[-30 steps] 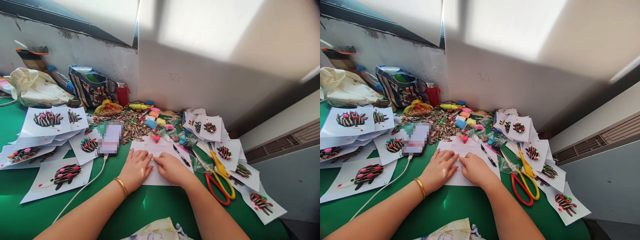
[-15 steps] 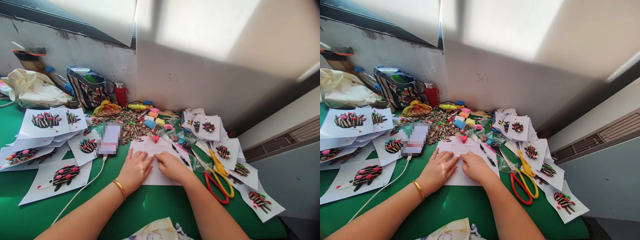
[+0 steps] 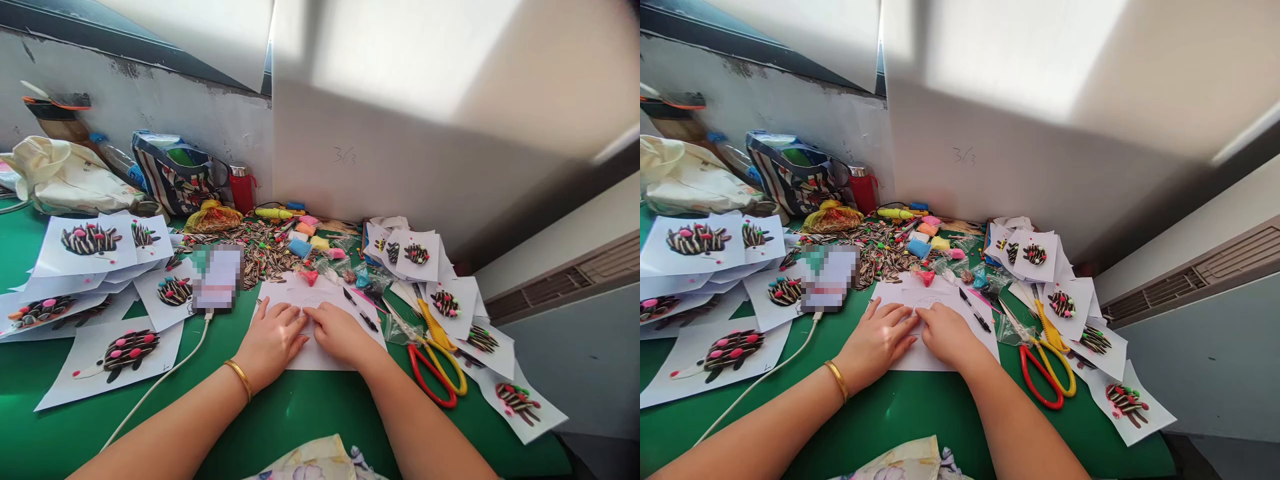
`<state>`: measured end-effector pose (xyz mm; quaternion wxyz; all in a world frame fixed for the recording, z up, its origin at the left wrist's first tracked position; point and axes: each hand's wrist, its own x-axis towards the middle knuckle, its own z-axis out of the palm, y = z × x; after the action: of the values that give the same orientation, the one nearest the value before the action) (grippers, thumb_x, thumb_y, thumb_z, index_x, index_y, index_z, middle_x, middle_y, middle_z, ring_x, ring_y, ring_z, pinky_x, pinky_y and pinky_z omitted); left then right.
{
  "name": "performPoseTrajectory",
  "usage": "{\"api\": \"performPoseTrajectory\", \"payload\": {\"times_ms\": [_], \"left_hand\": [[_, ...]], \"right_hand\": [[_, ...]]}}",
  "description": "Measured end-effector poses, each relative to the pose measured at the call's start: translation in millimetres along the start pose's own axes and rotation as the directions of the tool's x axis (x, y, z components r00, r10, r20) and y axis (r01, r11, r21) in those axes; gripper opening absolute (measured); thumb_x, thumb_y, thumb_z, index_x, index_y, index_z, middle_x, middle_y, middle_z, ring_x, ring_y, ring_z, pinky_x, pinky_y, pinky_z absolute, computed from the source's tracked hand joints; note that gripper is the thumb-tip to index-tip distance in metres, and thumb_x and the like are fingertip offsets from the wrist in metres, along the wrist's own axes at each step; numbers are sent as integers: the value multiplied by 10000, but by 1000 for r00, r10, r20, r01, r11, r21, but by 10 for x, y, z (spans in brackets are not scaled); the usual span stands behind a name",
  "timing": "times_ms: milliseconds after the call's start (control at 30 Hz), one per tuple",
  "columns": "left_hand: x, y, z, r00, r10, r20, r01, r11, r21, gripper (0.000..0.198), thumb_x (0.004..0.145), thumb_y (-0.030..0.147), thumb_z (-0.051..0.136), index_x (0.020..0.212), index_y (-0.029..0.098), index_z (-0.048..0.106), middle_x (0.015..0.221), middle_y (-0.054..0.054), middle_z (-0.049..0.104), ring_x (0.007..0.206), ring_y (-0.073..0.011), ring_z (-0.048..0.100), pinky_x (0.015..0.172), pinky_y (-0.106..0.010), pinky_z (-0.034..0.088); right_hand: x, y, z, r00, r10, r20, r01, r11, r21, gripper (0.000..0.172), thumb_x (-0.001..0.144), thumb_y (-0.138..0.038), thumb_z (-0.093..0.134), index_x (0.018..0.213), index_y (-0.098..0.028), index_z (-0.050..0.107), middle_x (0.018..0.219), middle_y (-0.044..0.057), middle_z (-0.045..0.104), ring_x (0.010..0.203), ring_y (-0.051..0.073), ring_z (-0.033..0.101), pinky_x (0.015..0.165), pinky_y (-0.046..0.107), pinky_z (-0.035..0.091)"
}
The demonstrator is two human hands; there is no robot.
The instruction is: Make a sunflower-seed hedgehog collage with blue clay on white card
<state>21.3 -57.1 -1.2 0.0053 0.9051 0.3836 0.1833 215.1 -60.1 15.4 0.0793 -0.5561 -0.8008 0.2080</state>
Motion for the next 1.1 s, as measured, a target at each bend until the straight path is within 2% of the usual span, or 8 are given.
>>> {"api": "performPoseTrajectory", "payload": {"times_ms": [133, 300, 467, 667, 867, 1100], "left_hand": [[-6, -8, 33, 1000, 10, -27, -11, 999, -34, 322, 909, 347, 570, 1207, 241, 628, 1169, -84, 678, 1157, -294, 564, 1098, -622, 295], [-11, -30, 67, 1000, 5, 6, -5, 999, -49, 332, 920, 341, 557, 1221, 221, 628, 1197, -97, 681, 1174, -311, 561, 1059, -621, 355], [-19, -43, 93, 999, 12, 31, -10, 997, -81, 352, 930, 319, 537, 1249, 188, 610, 1253, -121, 656, 1208, -318, 556, 1040, -620, 392], [-18, -67, 119, 1000, -22, 1, 22, 995, -96, 311, 944, 291, 503, 1200, 181, 642, 1252, -121, 658, 1190, -300, 583, 1050, -597, 407], [-14, -68, 120, 1000, -19, 0, 19, 996, -86, 300, 947, 270, 489, 1186, 185, 649, 1245, -109, 664, 1187, -298, 583, 1047, -603, 408], [-19, -70, 125, 1000, -16, -12, 15, 997, -77, 311, 946, 277, 489, 1202, 180, 637, 1253, -114, 657, 1181, -299, 584, 1040, -608, 413]], "right_hand": [[-1, 31, -8, 1000, -6, -9, 6, 999, 51, 473, 897, -154, 419, 1345, -238, 543, 1082, 75, 617, 982, 191, 581, 861, 280, 414], [-14, 50, -56, 999, -29, 22, 26, 993, 113, 404, 908, -157, 422, 1267, -229, 594, 1065, 68, 614, 973, 182, 576, 851, 263, 408], [-23, 37, -72, 997, -53, 47, 49, 996, 78, 335, 905, -140, 436, 1161, -214, 640, 1006, 60, 597, 928, 172, 560, 826, 259, 392], [-51, 48, -94, 994, -98, 56, 94, 994, 63, 349, 912, -144, 439, 1209, -226, 604, 1011, 54, 585, 909, 168, 545, 808, 253, 375], [-106, 35, -103, 984, -164, 70, 161, 986, 45, 291, 909, -170, 461, 1155, -200, 614, 1027, 66, 561, 923, 176, 530, 821, 262, 374], [-99, 69, -127, 981, -170, 93, 164, 984, 73, 279, 895, -162, 469, 1128, -205, 615, 1049, 65, 562, 949, 183, 533, 846, 271, 384]]}}
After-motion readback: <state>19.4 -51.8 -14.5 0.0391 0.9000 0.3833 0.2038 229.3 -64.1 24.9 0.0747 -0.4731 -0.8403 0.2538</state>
